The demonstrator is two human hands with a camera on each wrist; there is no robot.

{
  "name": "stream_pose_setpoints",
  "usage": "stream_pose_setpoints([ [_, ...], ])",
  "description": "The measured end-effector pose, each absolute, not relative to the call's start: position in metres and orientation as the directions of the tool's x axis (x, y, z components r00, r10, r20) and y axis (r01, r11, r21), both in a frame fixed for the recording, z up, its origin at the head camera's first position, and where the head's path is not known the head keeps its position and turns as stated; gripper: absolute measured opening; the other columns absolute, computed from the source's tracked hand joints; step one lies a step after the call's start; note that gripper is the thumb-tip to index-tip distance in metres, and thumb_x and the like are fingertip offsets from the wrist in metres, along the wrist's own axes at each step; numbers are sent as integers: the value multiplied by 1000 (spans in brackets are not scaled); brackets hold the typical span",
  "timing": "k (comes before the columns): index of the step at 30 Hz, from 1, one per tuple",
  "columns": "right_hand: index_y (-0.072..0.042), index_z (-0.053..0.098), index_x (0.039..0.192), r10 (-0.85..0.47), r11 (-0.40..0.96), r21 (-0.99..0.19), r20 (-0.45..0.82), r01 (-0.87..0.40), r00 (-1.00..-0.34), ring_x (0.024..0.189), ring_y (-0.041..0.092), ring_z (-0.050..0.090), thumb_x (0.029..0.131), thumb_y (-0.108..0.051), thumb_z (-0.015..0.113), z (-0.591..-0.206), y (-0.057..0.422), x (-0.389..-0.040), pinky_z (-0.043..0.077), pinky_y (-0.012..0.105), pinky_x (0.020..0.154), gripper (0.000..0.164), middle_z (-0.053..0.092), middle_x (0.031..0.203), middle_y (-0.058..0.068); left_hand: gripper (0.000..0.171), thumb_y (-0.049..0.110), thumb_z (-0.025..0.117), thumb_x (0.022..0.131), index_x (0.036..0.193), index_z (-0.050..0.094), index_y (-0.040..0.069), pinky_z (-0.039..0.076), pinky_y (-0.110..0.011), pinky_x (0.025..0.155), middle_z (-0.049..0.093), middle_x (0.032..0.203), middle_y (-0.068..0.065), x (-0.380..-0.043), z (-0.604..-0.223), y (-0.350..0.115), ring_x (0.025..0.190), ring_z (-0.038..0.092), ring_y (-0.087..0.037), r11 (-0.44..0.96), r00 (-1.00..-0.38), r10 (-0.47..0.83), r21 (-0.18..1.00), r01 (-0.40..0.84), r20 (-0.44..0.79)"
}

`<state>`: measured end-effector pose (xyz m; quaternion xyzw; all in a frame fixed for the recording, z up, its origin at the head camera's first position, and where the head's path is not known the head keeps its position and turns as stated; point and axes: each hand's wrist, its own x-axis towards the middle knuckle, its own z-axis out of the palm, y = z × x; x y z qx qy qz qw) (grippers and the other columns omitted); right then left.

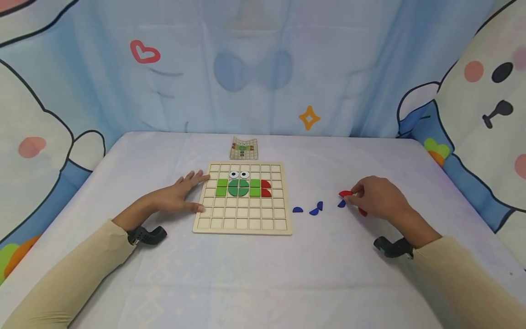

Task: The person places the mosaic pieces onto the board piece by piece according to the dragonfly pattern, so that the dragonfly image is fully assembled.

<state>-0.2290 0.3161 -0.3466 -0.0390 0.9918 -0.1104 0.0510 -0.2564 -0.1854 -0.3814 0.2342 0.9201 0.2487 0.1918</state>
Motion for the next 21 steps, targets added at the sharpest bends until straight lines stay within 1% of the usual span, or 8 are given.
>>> stream_pose_setpoints([
  [4,9,65,111,-106,967,-242,-80,-84,-991,57,18,52,87,-29,74,-340,297,-229,45,29,48,47,65,86,17,96,48,68,90,160,9,19,-6,-53,124,-6,166,-14,-256,-382,-187,153,-14,-34,768,-819,524,545,335,-235],
  [8,6,67,111,-139,960,-253,-72,-116,-988,48,18,50,87,-28,74,-333,274,-227,45,30,43,41,64,85,14,96,48,67,90,161,8,20,-6,-52,124,-7,166,-13,-256,-381,-188,153,-14,-33,769,-820,522,545,335,-233],
  [11,4,68,109,-179,955,-246,-45,-163,-983,52,17,50,86,-27,75,-329,257,-228,44,29,44,40,64,83,11,95,48,67,91,160,8,19,-6,-53,124,-7,166,-14,-255,-380,-188,153,-14,-34,769,-821,522,543,337,-230],
  [15,4,71,107,-239,941,-248,-12,-229,-971,58,16,51,84,-24,77,-326,239,-232,43,28,49,36,65,82,8,95,48,67,90,160,9,20,-6,-52,124,-6,166,-14,-255,-379,-188,153,-14,-34,769,-822,521,543,336,-230],
  [21,1,72,104,-287,931,-242,-21,-273,-958,59,15,52,84,-23,76,-322,215,-236,42,27,51,32,65,80,5,96,48,67,90,161,9,20,-6,-52,124,-7,166,-14,-256,-379,-185,153,-14,-33,771,-819,523,542,336,-236],
])
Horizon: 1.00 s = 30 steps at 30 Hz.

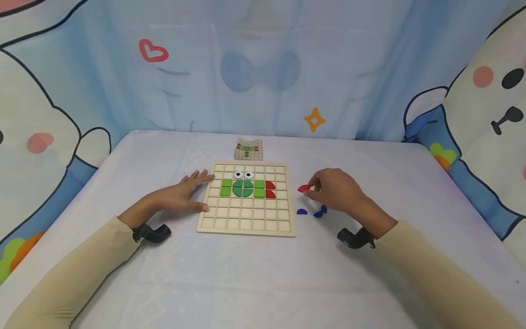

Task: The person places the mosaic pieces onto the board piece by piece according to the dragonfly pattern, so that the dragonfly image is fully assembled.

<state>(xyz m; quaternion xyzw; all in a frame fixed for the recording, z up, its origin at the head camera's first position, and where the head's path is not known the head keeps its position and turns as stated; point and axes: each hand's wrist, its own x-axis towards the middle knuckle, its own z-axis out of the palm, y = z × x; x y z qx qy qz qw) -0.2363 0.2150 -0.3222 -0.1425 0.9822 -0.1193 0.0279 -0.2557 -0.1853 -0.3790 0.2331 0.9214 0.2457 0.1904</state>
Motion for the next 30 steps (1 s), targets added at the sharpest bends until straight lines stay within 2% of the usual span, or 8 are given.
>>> stream_pose_setpoints([
  [6,-2,73,104,-322,924,-229,-39,-305,-946,64,16,54,85,-26,76,-321,189,-241,45,26,53,31,68,82,4,96,47,67,90,160,9,19,-6,-52,124,-6,166,-14,-258,-378,-185,153,-14,-34,771,-820,524,538,341,-230],
  [14,-4,74,105,-406,897,-209,-38,-390,-913,75,17,60,86,-27,77,-320,147,-250,51,27,63,30,71,87,4,96,47,68,90,160,10,18,-6,-53,124,-5,166,-15,-258,-380,-185,153,-13,-35,769,-821,524,540,342,-226],
  [24,-5,75,102,-565,805,-239,-30,-543,-824,65,11,57,88,-27,74,-324,91,-261,47,25,59,26,69,79,0,96,47,68,90,160,10,19,-6,-51,125,-5,167,-13,-259,-382,-185,153,-13,-33,774,-824,516,538,333,-233],
  [30,-5,76,101,-628,764,-211,-29,-609,-778,65,9,61,89,-27,72,-326,58,-270,52,25,60,25,72,77,0,95,48,68,90,160,11,19,-5,-54,124,-4,166,-15,-259,-383,-187,153,-11,-35,767,-822,526,539,348,-219],
])
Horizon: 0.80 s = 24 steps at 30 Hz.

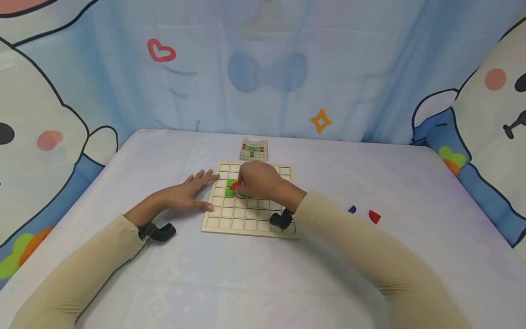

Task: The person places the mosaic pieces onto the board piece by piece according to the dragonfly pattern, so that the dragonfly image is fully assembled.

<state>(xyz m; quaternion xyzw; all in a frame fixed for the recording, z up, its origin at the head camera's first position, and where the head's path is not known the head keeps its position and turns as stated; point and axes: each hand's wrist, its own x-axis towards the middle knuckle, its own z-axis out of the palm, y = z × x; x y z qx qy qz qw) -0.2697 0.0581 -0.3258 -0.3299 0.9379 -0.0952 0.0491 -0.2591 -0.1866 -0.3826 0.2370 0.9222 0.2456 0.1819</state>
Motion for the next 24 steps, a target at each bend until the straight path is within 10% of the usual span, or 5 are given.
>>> stream_pose_setpoints([
  [24,-8,76,100,-591,806,-151,-144,-572,-794,81,17,70,89,-33,74,-337,9,-299,59,33,74,28,76,96,4,94,47,67,90,160,12,19,-6,-53,124,-5,167,-12,-261,-385,-187,154,-12,-32,762,-814,537,541,357,-219],
])
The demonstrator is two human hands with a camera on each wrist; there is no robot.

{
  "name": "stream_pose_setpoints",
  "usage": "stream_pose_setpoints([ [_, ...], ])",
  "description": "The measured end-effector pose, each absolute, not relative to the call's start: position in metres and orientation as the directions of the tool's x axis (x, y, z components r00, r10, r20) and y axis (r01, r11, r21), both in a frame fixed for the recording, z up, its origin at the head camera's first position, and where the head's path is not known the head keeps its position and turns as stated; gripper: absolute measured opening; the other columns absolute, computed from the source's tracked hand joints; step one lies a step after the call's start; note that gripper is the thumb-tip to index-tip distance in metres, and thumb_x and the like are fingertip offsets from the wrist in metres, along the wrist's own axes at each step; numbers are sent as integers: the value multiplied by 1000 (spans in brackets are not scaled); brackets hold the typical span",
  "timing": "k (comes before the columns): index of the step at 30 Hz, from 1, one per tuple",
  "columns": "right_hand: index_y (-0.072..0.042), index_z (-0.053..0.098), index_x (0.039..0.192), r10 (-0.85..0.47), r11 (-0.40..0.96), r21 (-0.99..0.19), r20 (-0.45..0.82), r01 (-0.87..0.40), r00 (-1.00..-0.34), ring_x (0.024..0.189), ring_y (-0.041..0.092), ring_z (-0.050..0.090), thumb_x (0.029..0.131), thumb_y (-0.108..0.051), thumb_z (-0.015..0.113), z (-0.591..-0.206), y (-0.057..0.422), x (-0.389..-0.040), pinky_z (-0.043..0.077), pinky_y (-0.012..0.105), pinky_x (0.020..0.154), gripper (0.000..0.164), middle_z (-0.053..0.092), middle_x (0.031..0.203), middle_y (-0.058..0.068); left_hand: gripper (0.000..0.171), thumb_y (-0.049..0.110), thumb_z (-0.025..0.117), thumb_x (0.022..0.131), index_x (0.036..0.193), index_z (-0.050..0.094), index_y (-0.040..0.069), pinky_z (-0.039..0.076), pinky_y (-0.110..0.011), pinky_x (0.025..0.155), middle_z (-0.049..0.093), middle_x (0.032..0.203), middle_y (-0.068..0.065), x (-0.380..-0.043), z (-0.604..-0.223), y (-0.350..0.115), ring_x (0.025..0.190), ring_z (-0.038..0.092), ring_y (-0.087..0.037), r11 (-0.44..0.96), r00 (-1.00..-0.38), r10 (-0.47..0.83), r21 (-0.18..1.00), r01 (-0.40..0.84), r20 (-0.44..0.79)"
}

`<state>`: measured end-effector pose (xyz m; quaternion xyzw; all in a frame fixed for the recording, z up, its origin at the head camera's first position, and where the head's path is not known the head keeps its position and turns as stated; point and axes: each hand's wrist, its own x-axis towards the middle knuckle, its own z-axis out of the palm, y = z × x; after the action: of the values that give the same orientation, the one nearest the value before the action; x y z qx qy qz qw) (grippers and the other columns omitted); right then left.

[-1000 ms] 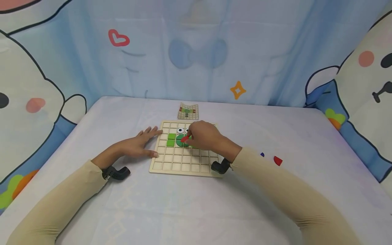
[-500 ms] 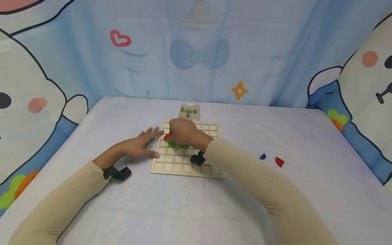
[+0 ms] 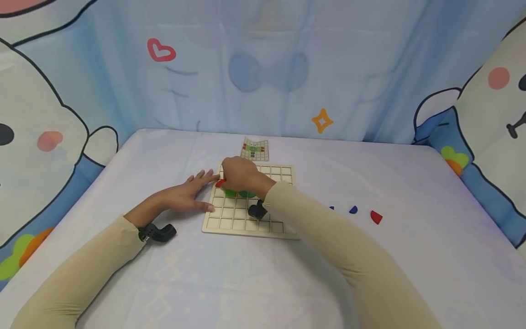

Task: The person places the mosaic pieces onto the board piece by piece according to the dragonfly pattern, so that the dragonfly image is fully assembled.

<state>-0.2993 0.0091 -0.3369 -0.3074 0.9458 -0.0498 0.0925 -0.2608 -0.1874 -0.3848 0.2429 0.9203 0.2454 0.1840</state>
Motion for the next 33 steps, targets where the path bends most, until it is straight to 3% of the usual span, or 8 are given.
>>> stream_pose_setpoints([
  [10,-10,76,92,-542,840,-129,-147,-527,-828,72,14,68,87,-33,75,-334,4,-296,58,31,66,23,75,87,1,94,47,68,90,160,13,20,-6,-53,124,-5,167,-12,-260,-383,-187,154,-12,-32,762,-816,536,540,357,-217],
  [17,-10,74,95,-501,865,-111,-145,-489,-853,70,14,66,86,-34,77,-333,-1,-295,55,30,61,26,74,86,0,93,46,68,90,160,13,19,-6,-53,124,-4,167,-13,-260,-383,-187,154,-12,-32,758,-817,538,544,359,-210],
  [27,-10,75,95,-514,858,-80,-134,-508,-847,72,14,67,85,-34,77,-335,-3,-296,57,31,63,26,75,87,0,93,47,68,90,160,14,19,-6,-53,124,-4,167,-12,-259,-382,-188,154,-12,-32,753,-815,540,553,356,-210],
  [33,-11,71,91,-502,863,-11,-139,-506,-853,66,14,65,87,-36,75,-334,-6,-293,55,32,57,26,70,75,-1,93,46,68,90,160,13,20,-7,-52,124,-6,167,-12,-260,-384,-189,154,-13,-32,749,-814,541,564,349,-214],
])
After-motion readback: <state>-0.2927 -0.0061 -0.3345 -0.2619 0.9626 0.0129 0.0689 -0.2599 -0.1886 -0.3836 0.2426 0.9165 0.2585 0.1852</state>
